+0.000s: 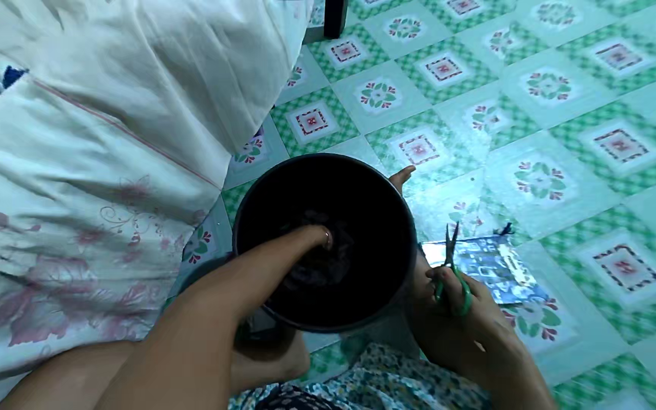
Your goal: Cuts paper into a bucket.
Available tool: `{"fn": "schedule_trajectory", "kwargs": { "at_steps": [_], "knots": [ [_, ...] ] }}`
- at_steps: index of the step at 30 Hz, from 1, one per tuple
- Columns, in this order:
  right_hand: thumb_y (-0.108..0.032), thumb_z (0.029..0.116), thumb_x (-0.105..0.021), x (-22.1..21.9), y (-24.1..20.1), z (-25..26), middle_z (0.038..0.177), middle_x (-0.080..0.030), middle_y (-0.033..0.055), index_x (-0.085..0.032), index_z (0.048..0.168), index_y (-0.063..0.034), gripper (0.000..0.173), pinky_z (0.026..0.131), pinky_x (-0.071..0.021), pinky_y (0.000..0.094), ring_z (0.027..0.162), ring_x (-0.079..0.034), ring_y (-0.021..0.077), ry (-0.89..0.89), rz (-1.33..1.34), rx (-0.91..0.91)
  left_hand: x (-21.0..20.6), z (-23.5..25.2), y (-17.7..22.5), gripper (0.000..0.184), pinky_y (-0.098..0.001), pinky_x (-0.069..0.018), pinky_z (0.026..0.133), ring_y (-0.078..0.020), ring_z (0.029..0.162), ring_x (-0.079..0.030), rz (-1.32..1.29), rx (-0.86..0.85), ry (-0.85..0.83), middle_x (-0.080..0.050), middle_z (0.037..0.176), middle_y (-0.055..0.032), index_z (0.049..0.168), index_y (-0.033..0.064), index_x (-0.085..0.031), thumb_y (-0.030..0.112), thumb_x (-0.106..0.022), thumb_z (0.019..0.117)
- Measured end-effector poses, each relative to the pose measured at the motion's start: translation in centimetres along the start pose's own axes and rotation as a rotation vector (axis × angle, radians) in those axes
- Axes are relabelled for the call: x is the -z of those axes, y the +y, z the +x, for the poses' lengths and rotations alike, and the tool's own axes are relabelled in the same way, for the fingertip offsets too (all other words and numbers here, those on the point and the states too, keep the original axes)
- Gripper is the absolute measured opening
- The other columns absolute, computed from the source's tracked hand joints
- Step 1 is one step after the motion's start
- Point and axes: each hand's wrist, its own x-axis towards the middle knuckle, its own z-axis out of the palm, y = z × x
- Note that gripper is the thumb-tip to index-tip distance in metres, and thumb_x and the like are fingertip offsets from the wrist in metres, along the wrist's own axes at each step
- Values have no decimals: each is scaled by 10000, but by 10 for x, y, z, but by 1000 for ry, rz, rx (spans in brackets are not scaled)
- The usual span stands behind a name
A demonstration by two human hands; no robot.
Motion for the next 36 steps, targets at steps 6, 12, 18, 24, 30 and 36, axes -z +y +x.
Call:
{"fn": "schedule_trajectory", "kwargs": {
  "at_steps": [6,12,18,24,30,36],
  "knots": [
    [-225,1105,-324,-24,-19,-29,729,-622,-54,-581,1089,-9,336,608,-538,199,621,-613,24,67,203,-65,45,-72,-6,276,-515,-461,958,-355,1008,-629,-159,-269,221,-664,1073,-282,1083,-128,-682,135,-614,1031],
    [-463,989,-522,-27,-44,-66,749,-625,-104,-570,1144,-6,486,602,-532,174,633,-606,-17,-59,33,198,42,-112,-26,295,-469,-477,908,-298,926,-629,-198,-418,310,-671,1002,-258,1062,-132,-678,118,-522,1072],
    [-443,984,-510,-55,-90,-99,806,-651,-36,-589,1170,34,519,621,-539,229,660,-615,28,-171,-166,145,25,-128,-44,221,-326,-476,757,-119,752,-555,-461,-568,526,-658,847,-117,948,-69,-709,115,-611,1020],
    [-403,1043,-394,-82,-131,-113,812,-680,-61,-552,1191,-42,421,571,-519,192,670,-639,32,-308,-116,-29,26,-141,-54,174,-259,-470,702,-55,686,-529,-711,-703,599,-637,783,-65,924,-62,-706,77,-634,999],
    [-442,1047,-377,-108,-148,-110,824,-683,-55,-534,1200,-49,451,569,-531,201,689,-655,47,-333,-98,-81,32,-151,-58,159,-202,-452,651,-12,642,-511,-951,-826,517,-589,728,3,894,-63,-669,17,-583,1001],
    [-458,1043,-387,-116,-157,-104,821,-682,-50,-553,1183,-45,467,580,-532,200,682,-646,41,-293,-167,-10,30,-143,-65,171,-219,-475,686,-32,701,-537,-917,-821,418,-621,809,-35,958,-67,-674,61,-583,1024]
  ]
}}
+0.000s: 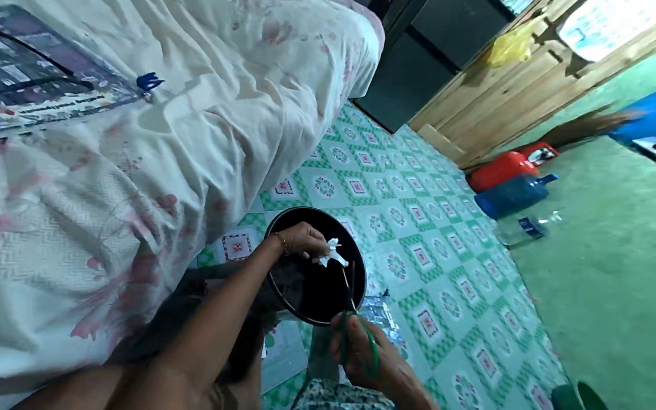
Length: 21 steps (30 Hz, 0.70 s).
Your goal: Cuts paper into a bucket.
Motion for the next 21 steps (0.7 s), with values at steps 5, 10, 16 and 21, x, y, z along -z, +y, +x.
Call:
{"fn": "schedule_trajectory", "kwargs": {
  "at_steps": [5,10,16,21],
  "knots": [
    [-423,1060,-363,-2,-3,8,772,-687,-31,-571,1143,-35,448,556,-522,203,644,-647,55,60,-10,1,0,4,-4,178,-220,-458,676,-29,700,-528,-7,-8,-72,-607,797,-11,951,-51,-664,76,-568,1032],
    [-393,1058,-408,-7,-6,13,691,-668,-29,-604,1074,-33,411,564,-547,216,592,-643,61,161,-11,53,0,3,-2,170,-221,-455,664,-28,692,-521,-20,-9,-82,-595,784,-1,943,-37,-665,75,-570,1029],
    [-331,1051,-445,-14,-11,15,609,-617,-64,-612,972,-62,326,539,-520,185,528,-596,27,238,38,73,0,2,0,175,-226,-457,674,-36,700,-521,-37,-12,-84,-598,802,-13,977,-48,-663,79,-560,1038],
    [-198,1065,-456,-19,-15,19,539,-576,-61,-619,887,-55,281,472,-467,150,454,-540,0,302,115,61,-1,1,1,171,-223,-437,646,-37,679,-506,-29,0,-78,-585,783,-8,958,-41,-664,84,-573,1032]
  ]
}}
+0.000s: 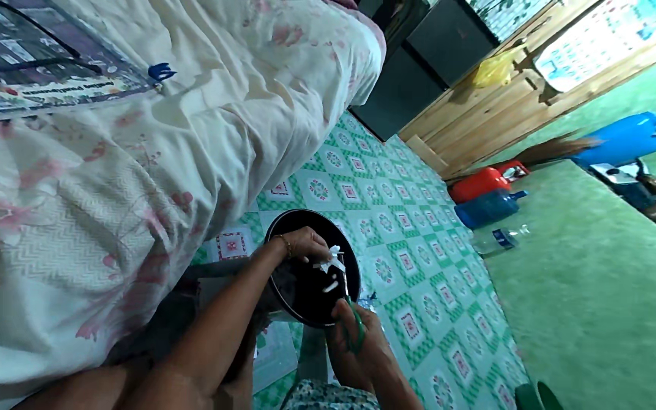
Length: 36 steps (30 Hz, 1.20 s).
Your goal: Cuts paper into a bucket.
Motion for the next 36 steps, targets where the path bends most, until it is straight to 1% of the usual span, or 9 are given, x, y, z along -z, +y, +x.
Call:
{"fn": "schedule_trajectory", "kwargs": {
  "at_steps": [2,4,7,11,14,19,23,26,36],
  "knots": [
    [-204,1085,-421,-1,1,1,550,-586,-51,-613,908,-36,310,481,-479,154,462,-554,11,0,23,-38,1,2,-1,175,-220,-420,629,-34,671,-495,35,6,-1,-588,787,-15,970,-41,-666,95,-575,1033],
    [-295,1101,-338,4,2,0,636,-634,-32,-580,1020,-24,373,536,-523,189,543,-614,47,-78,-8,-87,2,4,-3,186,-214,-399,608,-31,654,-477,71,8,27,-587,785,-23,968,-42,-675,107,-584,1032],
    [-451,1079,-300,9,6,-2,749,-698,8,-553,1127,-13,508,537,-533,222,630,-669,91,-171,-86,-134,2,4,-2,205,-251,-423,674,-69,725,-498,62,44,99,-630,884,-81,1030,-48,-686,137,-597,1037],
    [-438,1092,-281,6,1,-1,786,-701,16,-557,1168,-12,513,545,-538,232,655,-674,98,-170,-133,-155,-1,5,1,219,-272,-443,700,-87,744,-511,68,27,100,-635,901,-99,1049,-55,-684,148,-604,1036],
    [-386,1106,-305,-1,-5,4,722,-670,-4,-566,1123,-4,463,532,-519,210,598,-640,73,-126,-107,-122,-5,2,6,204,-250,-418,662,-60,704,-488,109,11,47,-618,850,-64,1014,-50,-680,132,-592,1037],
    [-224,1086,-431,-11,-5,7,552,-589,-49,-603,934,-26,303,475,-479,160,460,-552,12,-1,28,-37,-3,1,9,202,-236,-392,613,-50,645,-457,148,17,63,-572,768,-34,949,-45,-674,124,-598,1029],
    [-339,1104,-338,1,-1,3,686,-670,-6,-582,1077,-9,411,531,-512,196,572,-633,61,-124,-105,-110,3,3,6,207,-262,-383,606,-69,646,-457,158,109,77,-585,773,-38,938,-20,-687,148,-604,1026],
    [-426,1036,-441,7,0,-1,774,-705,5,-589,1118,-30,431,543,-524,218,637,-666,86,-197,-214,-150,3,1,10,201,-270,-383,620,-76,659,-455,175,152,49,-585,790,-41,953,-18,-687,154,-612,1024],
    [-429,1080,-360,4,-3,4,725,-677,-8,-581,1121,-15,471,510,-482,199,589,-626,59,-164,-250,-135,-11,-3,24,217,-279,-384,634,-75,668,-451,225,168,-94,-560,790,-21,925,-10,-665,162,-587,1033]
  ]
}}
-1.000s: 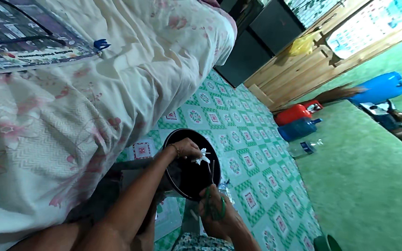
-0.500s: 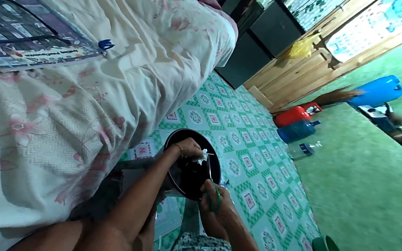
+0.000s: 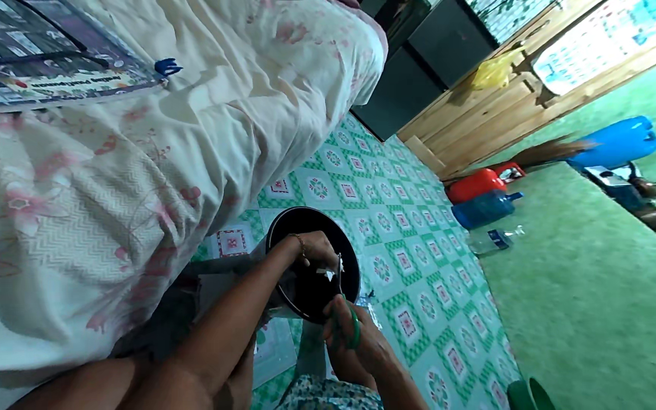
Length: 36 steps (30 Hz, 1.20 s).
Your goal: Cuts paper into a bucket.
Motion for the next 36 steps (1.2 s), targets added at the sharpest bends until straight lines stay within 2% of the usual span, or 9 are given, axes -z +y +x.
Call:
{"fn": "schedule_trajectory", "kwargs": {
  "at_steps": [6,8,11,14,21,24,29,33,36],
  "knots": [
    [-400,1080,-396,-6,4,0,607,-614,-45,-610,985,-34,435,491,-460,185,504,-565,27,86,19,76,0,2,-3,218,-282,-381,626,-78,659,-448,28,13,27,-564,785,-24,928,-6,-675,175,-602,1024],
    [-403,1081,-392,-6,3,0,614,-621,-42,-608,993,-36,435,497,-456,184,511,-566,28,71,30,62,-1,4,-3,216,-278,-382,624,-76,656,-444,22,34,25,-562,785,-20,932,-3,-673,181,-608,1025],
    [-405,1099,-349,-3,-1,3,675,-659,-18,-591,1076,-22,453,503,-460,181,553,-600,39,27,45,-5,-3,6,-5,212,-289,-392,633,-84,667,-458,13,53,11,-564,790,-22,935,1,-667,180,-600,1024],
    [-362,1113,-333,-4,-3,3,628,-631,-21,-586,1030,-21,433,471,-436,163,509,-572,29,44,99,-20,-5,8,-6,207,-301,-397,648,-95,686,-466,6,61,4,-572,815,-37,959,-4,-670,177,-593,1026],
    [-273,1094,-437,-6,-3,4,540,-551,-50,-607,915,-38,340,452,-433,154,443,-514,12,107,152,-2,-7,10,-11,195,-262,-376,593,-69,625,-454,-55,84,23,-558,753,-9,908,17,-664,163,-600,1019],
    [-229,1087,-473,-4,-5,6,519,-528,-52,-617,880,-28,323,436,-407,148,424,-485,5,117,147,-7,-6,11,-14,194,-293,-401,634,-90,674,-477,-59,110,18,-584,810,-33,955,5,-668,167,-590,1028],
    [-196,1069,-512,-1,-4,11,501,-512,-58,-621,828,-41,307,420,-383,153,405,-457,1,116,91,-16,-4,19,-19,180,-328,-428,648,-122,678,-489,-40,144,-6,-566,788,-46,948,-9,-665,155,-621,1008],
    [-234,1092,-467,3,-8,14,514,-523,-48,-603,868,-32,331,416,-395,154,405,-466,8,83,120,-81,-4,18,-18,215,-319,-452,662,-113,703,-521,-27,155,10,-608,841,-60,1015,-9,-670,200,-619,1026],
    [-312,1121,-360,11,-8,15,581,-616,-11,-595,972,-25,399,421,-427,163,443,-547,34,19,151,-146,-2,14,-15,290,-333,-457,703,-129,760,-546,-53,195,96,-650,935,-92,1110,-4,-679,268,-608,1042]
  ]
}}
